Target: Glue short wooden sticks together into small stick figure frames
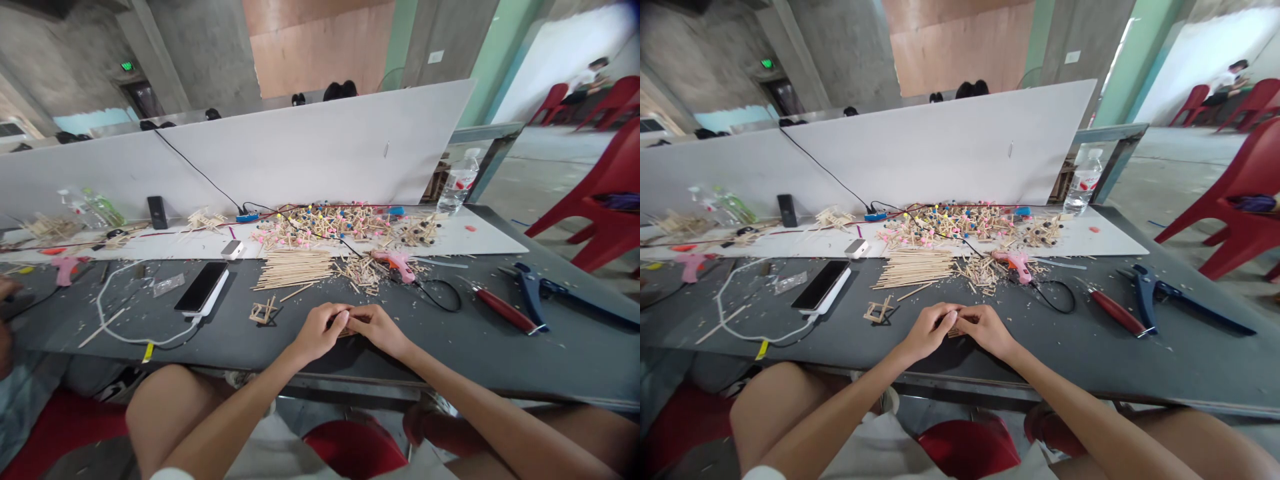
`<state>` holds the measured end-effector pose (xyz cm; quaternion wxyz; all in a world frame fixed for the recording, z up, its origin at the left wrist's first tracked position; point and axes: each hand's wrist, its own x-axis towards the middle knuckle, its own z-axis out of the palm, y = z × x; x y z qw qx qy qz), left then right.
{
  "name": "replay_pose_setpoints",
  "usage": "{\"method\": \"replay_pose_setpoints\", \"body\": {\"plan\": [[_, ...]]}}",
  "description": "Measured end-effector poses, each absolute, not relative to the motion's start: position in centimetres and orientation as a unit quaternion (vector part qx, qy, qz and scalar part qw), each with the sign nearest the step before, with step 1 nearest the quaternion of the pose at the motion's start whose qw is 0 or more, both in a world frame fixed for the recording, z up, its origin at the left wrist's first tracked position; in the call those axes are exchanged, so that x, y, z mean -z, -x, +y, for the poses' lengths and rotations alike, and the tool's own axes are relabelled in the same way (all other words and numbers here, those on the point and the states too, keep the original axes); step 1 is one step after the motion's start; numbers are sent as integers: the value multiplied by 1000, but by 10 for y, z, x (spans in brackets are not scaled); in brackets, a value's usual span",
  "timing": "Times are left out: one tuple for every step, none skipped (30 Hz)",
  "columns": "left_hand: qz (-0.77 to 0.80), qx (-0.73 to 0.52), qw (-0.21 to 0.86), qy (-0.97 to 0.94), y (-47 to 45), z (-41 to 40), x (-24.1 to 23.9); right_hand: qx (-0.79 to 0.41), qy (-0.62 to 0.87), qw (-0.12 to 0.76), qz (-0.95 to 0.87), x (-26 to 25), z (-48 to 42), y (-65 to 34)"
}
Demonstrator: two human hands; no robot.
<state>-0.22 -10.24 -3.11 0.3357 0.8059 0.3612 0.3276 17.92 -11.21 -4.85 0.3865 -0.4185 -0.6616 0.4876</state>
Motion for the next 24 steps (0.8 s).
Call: {"method": "replay_pose_setpoints", "body": {"plan": [[360,-328,336,-806,2,-102,31,-489,418,386,-661,49,-112,-179],[360,-328,336,-806,2,-102,31,-490,418,386,-661,49,-112,-179],[360,-329,337,-806,2,-102,31,-491,417,386,-661,49,-112,-179],[360,-329,337,-805,2,-102,31,-490,417,386,-661,49,-112,-180],[360,-329,338,-805,2,-102,31,-488,418,386,-662,49,-112,-180],[360,-329,338,-805,2,-102,32,-484,420,386,-664,49,-112,-180],[360,-329,338,-805,2,-102,32,-481,422,387,-664,49,-112,-180],[360,-330,337,-805,2,-102,32,-480,423,387,-664,49,-112,-180],[360,-330,336,-805,2,-102,32,-480,423,387,-664,49,-112,-179],[359,-331,336,-806,2,-102,32,-482,422,388,-663,49,-112,-179],[359,-331,335,-806,2,-102,32,-484,420,389,-662,48,-112,-179],[358,-331,336,-806,2,-102,32,-485,419,389,-662,48,-112,-179],[359,-330,336,-806,2,-102,32,-487,417,389,-661,48,-112,-179],[359,-330,337,-805,2,-102,32,-489,416,389,-661,48,-113,-179],[360,-330,338,-805,2,-102,32,-491,415,389,-660,48,-113,-179],[360,-329,339,-804,2,-102,32,-492,414,389,-660,48,-113,-179],[360,-329,340,-804,2,-102,32,-493,414,389,-659,48,-113,-179],[360,-329,340,-804,2,-102,32,-493,414,390,-659,48,-112,-179],[360,-330,339,-804,3,-102,32,-491,414,390,-660,48,-112,-179],[360,-330,338,-804,3,-102,32,-488,415,391,-661,48,-112,-179],[361,-329,338,-804,3,-102,32,-486,415,390,-663,48,-112,-179],[362,-330,338,-804,3,-101,32,-483,417,390,-665,48,-112,-179],[362,-330,339,-804,3,-101,32,-481,418,388,-666,49,-112,-179],[361,-330,340,-803,3,-101,32,-480,419,387,-667,49,-112,-179]]}}
